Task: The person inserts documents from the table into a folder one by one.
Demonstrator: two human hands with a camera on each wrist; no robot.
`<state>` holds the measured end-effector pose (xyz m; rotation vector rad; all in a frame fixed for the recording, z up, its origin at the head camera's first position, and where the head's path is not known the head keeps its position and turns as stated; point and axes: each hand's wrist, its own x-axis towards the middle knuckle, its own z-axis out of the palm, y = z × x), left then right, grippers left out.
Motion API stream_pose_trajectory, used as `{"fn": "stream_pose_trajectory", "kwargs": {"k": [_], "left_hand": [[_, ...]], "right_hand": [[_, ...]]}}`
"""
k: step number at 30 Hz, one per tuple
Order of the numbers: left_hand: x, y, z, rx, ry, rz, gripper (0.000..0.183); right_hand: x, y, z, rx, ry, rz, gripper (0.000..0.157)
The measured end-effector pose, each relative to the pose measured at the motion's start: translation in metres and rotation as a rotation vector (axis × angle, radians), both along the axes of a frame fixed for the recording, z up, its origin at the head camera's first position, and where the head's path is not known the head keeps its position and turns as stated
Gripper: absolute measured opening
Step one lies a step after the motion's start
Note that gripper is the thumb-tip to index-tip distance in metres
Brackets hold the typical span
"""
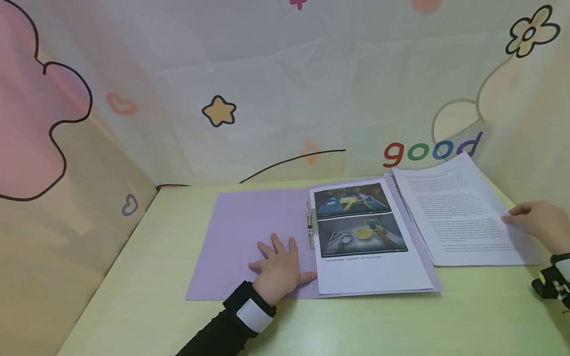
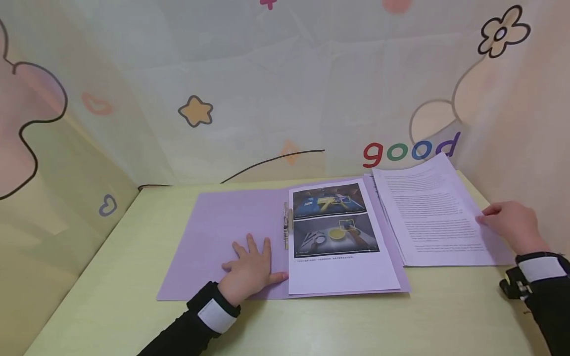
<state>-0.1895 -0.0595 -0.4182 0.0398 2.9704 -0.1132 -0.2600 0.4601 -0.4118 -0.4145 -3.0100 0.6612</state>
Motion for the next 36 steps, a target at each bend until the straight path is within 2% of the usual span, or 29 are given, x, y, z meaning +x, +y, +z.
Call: {"fn": "stream_pose_trajectory", "kwargs": {"k": [6, 11, 19, 25, 36], "left_hand": [[0.0, 0.0, -0.001, -0.009, -0.008, -0.002, 0.104], [0.0, 0.0, -0.001, -0.012, -0.011, -0.005, 0.104], [0.001, 0.0, 0.001, -0.02, -0.005, -0.015, 0.103], [0.003, 0.0, 0.004, -0.001, -0.001, -0.011, 0.103], [0.001, -0.001, 0.001, 0.001, -0.009, -0.008, 0.104]], "right_hand": [[0.004, -0.006, -0.003, -0.01, 0.09, -0.044, 0.033], [0.005, -0.009, -0.005, 0.002, 0.173, -0.036, 0.032], [0.006, -0.011, -0.004, -0.025, 0.139, -0.089, 0.037], [0.006, -0.011, -0.003, -0.047, 0.146, -0.087, 0.039], [0.01, -0.01, -0.004, -0.137, 0.088, -0.127, 0.048]]}}
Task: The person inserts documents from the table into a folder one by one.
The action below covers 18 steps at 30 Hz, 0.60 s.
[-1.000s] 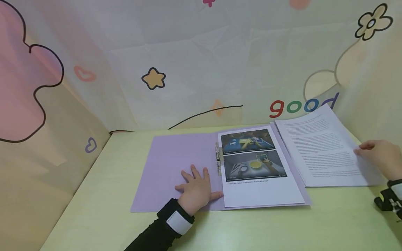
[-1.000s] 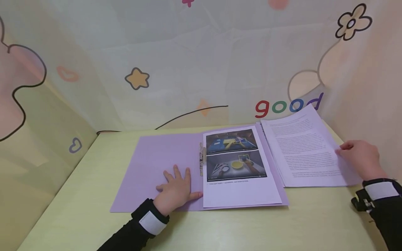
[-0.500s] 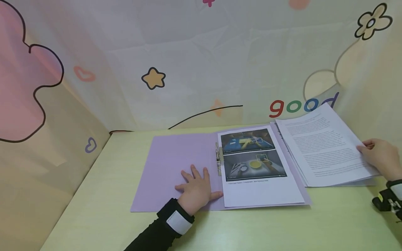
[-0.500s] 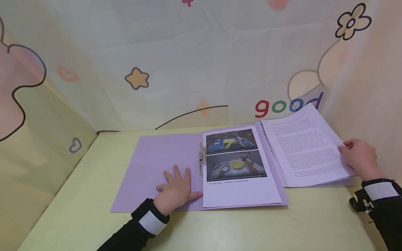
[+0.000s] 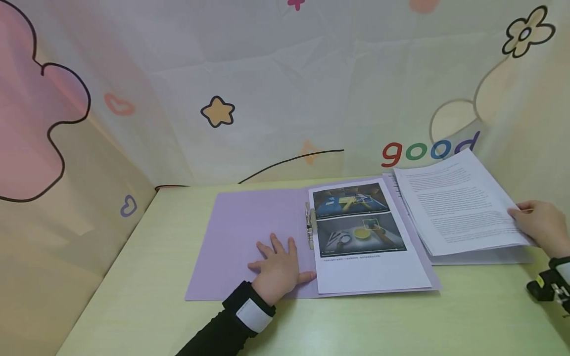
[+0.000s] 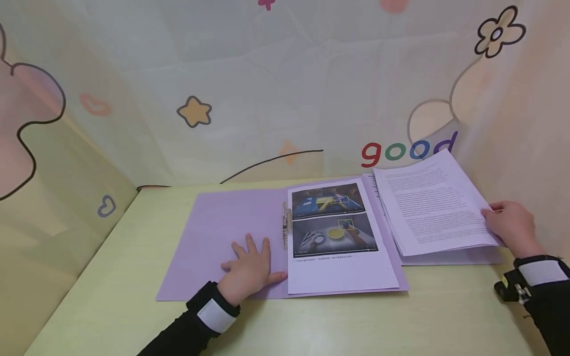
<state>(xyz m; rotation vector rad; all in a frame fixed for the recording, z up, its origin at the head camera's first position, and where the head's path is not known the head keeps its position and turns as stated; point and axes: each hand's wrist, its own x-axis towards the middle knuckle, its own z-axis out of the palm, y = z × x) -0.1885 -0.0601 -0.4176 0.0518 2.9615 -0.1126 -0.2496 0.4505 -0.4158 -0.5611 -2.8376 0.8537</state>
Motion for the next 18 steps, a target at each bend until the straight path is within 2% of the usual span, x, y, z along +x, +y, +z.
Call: {"fn": "stream_pose_trajectory", "kwargs": {"k": [18], "left_hand": [[-0.0017, 0.0011, -0.0011, 0.013, -0.01, 0.013, 0.104]], "right_hand": [[0.0073, 0.0017, 0.0018, -0.044, -0.009, 0.029, 0.054]]}}
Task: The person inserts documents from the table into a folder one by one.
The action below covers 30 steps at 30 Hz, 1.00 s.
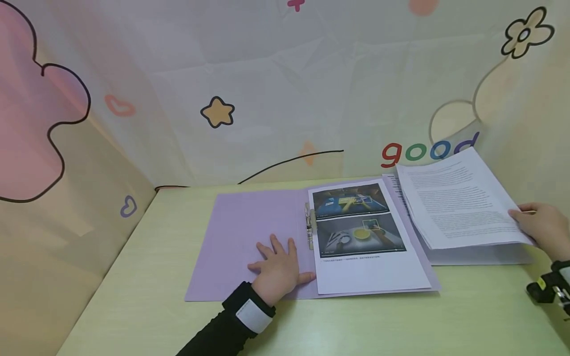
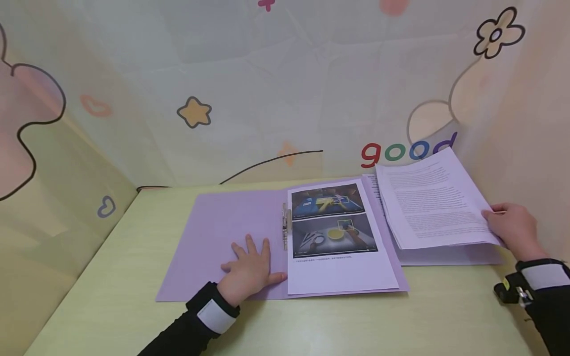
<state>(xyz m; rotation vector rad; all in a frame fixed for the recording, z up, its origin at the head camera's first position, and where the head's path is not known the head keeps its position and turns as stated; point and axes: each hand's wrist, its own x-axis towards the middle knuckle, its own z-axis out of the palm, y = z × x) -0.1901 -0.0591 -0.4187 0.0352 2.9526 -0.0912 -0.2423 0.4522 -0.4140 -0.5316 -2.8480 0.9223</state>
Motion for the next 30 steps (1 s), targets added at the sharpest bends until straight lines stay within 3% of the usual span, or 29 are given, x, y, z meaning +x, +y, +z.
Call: {"fn": "stream_pose_trajectory", "kwargs": {"k": [22, 30], "left_hand": [[0.0, 0.0, 0.001, 0.0, 0.01, 0.004, 0.105], [-0.001, 0.0, -0.001, -0.003, 0.001, 0.005, 0.105]], "right_hand": [[0.002, -0.025, 0.022, -0.039, 0.021, 0.035, 0.06], [0.0, -0.035, 0.026, 0.008, 0.071, 0.104, 0.058]]}}
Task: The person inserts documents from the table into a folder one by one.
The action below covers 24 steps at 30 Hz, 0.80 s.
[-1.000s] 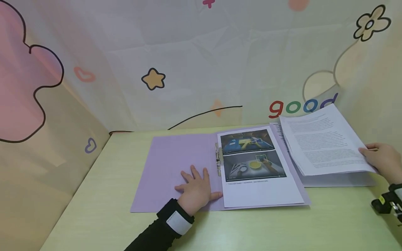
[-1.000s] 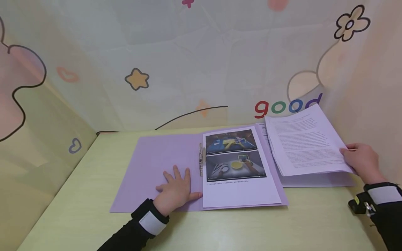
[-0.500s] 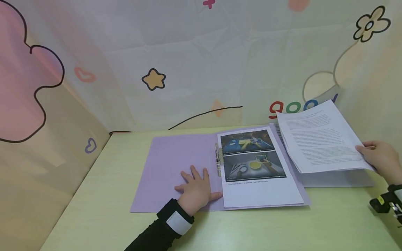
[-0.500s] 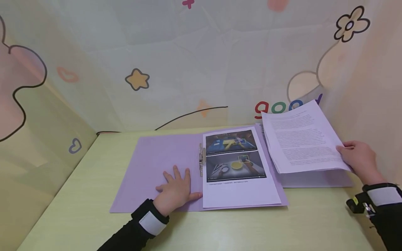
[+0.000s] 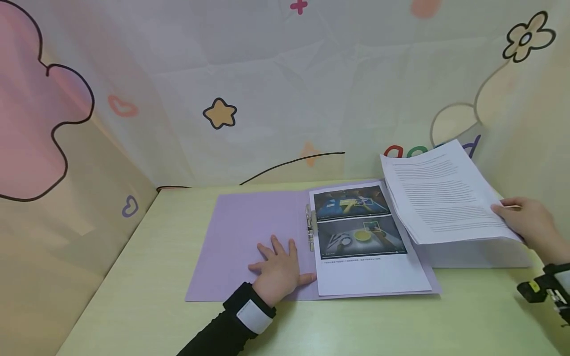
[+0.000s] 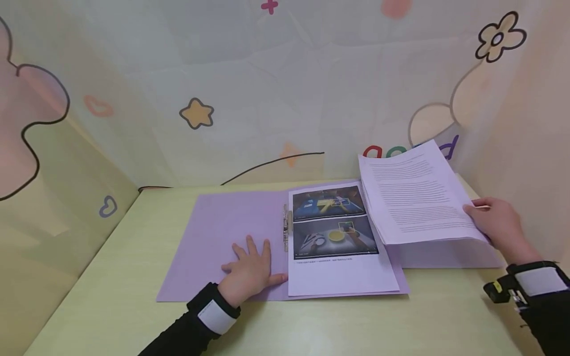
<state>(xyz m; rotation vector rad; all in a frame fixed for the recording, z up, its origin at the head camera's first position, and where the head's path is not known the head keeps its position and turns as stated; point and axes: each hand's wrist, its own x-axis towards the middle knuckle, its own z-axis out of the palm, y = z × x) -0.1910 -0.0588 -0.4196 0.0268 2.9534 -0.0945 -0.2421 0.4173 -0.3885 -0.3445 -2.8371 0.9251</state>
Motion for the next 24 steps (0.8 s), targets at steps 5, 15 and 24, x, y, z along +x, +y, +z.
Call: {"fn": "stream_pose_trajectory", "kwargs": {"k": [5, 15, 24], "left_hand": [[0.0, 0.0, -0.001, -0.011, -0.002, -0.001, 0.105], [0.0, 0.0, 0.0, -0.014, 0.002, -0.007, 0.104], [0.0, -0.001, 0.0, -0.013, 0.002, -0.008, 0.104]], "right_hand": [[0.0, -0.01, 0.002, 0.032, 0.025, 0.028, 0.055], [0.002, -0.03, 0.006, 0.005, 0.019, 0.06, 0.055], [0.002, -0.043, 0.005, 0.011, 0.022, 0.108, 0.054]]}}
